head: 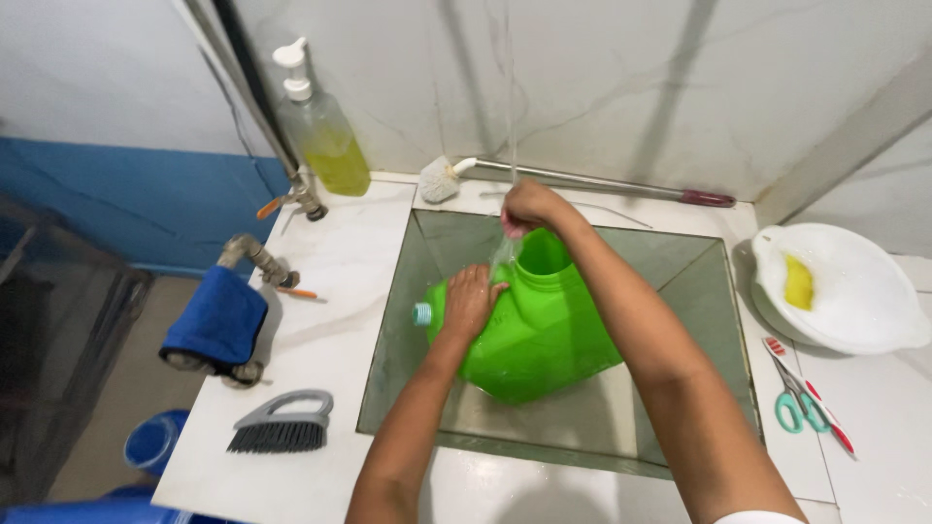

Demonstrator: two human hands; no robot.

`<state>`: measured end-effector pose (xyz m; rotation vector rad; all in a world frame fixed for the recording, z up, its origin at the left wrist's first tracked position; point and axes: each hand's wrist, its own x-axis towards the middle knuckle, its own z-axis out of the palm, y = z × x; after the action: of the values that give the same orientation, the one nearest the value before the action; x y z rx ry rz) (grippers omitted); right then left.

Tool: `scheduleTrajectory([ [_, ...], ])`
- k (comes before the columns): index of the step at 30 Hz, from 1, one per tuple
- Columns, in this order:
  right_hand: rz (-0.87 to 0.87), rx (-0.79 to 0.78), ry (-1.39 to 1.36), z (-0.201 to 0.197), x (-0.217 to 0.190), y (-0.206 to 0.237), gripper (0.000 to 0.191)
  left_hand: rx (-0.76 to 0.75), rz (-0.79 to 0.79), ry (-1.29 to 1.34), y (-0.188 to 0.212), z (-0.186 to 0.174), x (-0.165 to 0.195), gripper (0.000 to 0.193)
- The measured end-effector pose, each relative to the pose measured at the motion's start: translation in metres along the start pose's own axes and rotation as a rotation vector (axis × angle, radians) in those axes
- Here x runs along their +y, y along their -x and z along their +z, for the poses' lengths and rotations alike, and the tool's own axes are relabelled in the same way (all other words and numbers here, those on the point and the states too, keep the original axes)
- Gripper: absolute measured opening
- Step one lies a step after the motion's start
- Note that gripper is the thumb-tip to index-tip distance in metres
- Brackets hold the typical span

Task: The person washes a green plastic jerrycan and its lid with soap and water, using a sponge and toothbrush. They rinse the container, cut a label with scissors, and apply the label to the jerrycan using a heat gun. The person then places the jerrycan among other containers.

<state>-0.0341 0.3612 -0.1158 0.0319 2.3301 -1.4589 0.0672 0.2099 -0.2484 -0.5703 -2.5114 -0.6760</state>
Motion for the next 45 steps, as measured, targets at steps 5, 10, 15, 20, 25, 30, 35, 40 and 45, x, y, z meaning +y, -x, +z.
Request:
scheduleTrajectory([
  [5, -0.335, 0.15, 0.544, 0.005, 0.007, -0.002, 0.027, -0.02, 0.161, 0.161, -0.049, 0.016, 0.015, 0.048],
  [10, -0.325, 0.209, -0.297, 0.005, 0.044, 0.005, 0.016, -0.644, -0.093, 0.156, -0.045, 0.019, 0.005, 0.065],
  [15, -0.213, 0.464, 0.295, -0.074, 0.176, 0.121, 0.026, -0.808, -0.639, 0.878, 0.01, 0.023, 0.002, 0.026],
  [20, 0.568, 0.684, 0.915, -0.126, 0.358, 0.301, 0.02, -0.682, -0.802, 1.003, 0.02, 0.045, 0.014, 0.015],
  [25, 0.381, 0.938, 0.764, -0.095, 0.414, 0.346, 0.028, -0.761, -0.972, 1.349, 0.008, 0.08, 0.073, 0.015],
  [30, 0.472, 0.834, 0.64, -0.105, 0.391, 0.34, 0.039, -0.615, -1.008, 1.503, -0.008, 0.119, 0.154, 0.016],
  [35, 0.76, 0.521, 0.331, -0.114, 0.383, 0.364, 0.042, -0.536, -1.111, 1.535, -0.03, 0.119, 0.177, 0.016],
  [40, 0.306, 0.29, -0.679, -0.054, 0.359, 0.383, 0.035, -0.524, -1.161, 1.517, -0.033, 0.109, 0.187, 0.018],
  [45, 0.207, 0.029, -0.928, 0.024, 0.344, 0.364, 0.041, -0.527, -1.198, 1.539, -0.032, 0.109, 0.196, 0.017],
])
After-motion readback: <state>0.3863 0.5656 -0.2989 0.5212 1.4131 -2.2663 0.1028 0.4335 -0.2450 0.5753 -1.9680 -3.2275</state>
